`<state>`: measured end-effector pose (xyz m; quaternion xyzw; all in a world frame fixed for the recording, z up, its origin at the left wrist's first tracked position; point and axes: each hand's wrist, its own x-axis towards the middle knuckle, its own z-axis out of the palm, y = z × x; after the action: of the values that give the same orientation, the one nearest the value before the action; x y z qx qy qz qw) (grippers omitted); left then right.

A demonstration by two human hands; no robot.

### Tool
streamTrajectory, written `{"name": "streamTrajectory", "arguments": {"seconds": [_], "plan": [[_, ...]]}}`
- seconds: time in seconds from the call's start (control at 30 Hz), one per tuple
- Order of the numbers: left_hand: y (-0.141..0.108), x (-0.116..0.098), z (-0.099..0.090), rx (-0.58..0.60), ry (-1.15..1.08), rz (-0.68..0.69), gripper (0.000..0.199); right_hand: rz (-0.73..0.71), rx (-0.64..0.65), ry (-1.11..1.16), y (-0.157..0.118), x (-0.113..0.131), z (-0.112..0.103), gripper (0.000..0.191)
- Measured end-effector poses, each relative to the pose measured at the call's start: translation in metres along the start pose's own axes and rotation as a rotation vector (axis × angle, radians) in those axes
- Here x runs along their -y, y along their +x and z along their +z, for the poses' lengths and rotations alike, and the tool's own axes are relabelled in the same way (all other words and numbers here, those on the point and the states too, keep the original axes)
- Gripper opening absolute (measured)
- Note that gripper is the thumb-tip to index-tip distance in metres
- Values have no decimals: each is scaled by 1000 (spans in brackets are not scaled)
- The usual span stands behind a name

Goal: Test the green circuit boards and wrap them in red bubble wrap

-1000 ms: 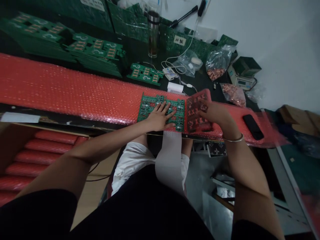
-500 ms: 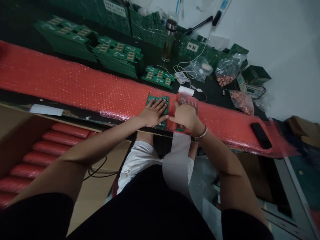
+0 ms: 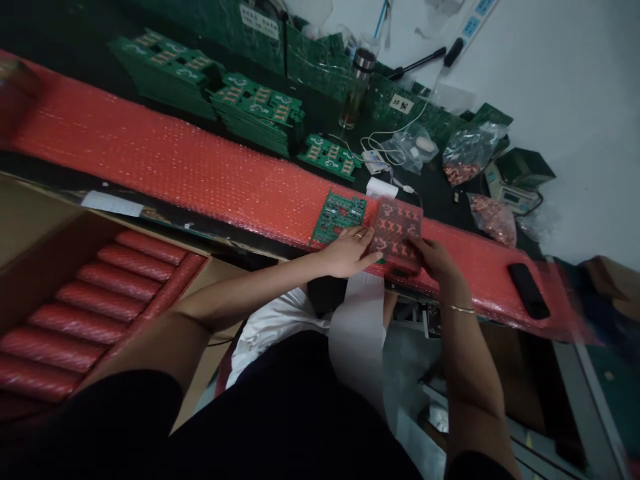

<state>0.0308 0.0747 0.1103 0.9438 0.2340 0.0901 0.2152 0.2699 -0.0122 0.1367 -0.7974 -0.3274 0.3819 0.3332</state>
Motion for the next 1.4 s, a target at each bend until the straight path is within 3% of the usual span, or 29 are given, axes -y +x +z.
{"name": "streamTrajectory", "arguments": {"seconds": [0.1,0.17,0.23,0.3,0.4,0.6,0.83,0.93,1.1,1.27,1.33,1.4], "plan": [[21,-16,6,108,0,81,76,-23,3,-20,3,-1,-32,38],[31,-20,10,127,31,126,68,-69,-52,-93,4,-2,-55,48],[37,-13,12,111,73,85,67,-107,-136,-239,4,0,-74,73],[39,0,11,131,115,14,79,-160,-193,-422,2,2,-86,94],[39,19,5,215,158,0,93,-278,-176,-680,-3,12,-86,95],[43,30,-7,306,175,17,92,-317,-201,-1111,-25,49,-48,86],[42,31,-6,267,142,10,93,-181,-289,-1296,-51,86,12,69],[39,39,-1,241,88,16,116,-229,-330,-1328,-60,91,42,65],[30,67,0,145,30,27,145,-387,-248,-1264,-75,91,89,92],[9,86,-16,138,197,-203,143,-413,-179,-1188,-79,83,126,87],[-9,85,-22,56,182,-296,135,-480,-123,-1159,-73,77,125,87],[-31,80,-23,-107,125,-398,118,-568,-43,-1062,-60,67,109,85]]}}
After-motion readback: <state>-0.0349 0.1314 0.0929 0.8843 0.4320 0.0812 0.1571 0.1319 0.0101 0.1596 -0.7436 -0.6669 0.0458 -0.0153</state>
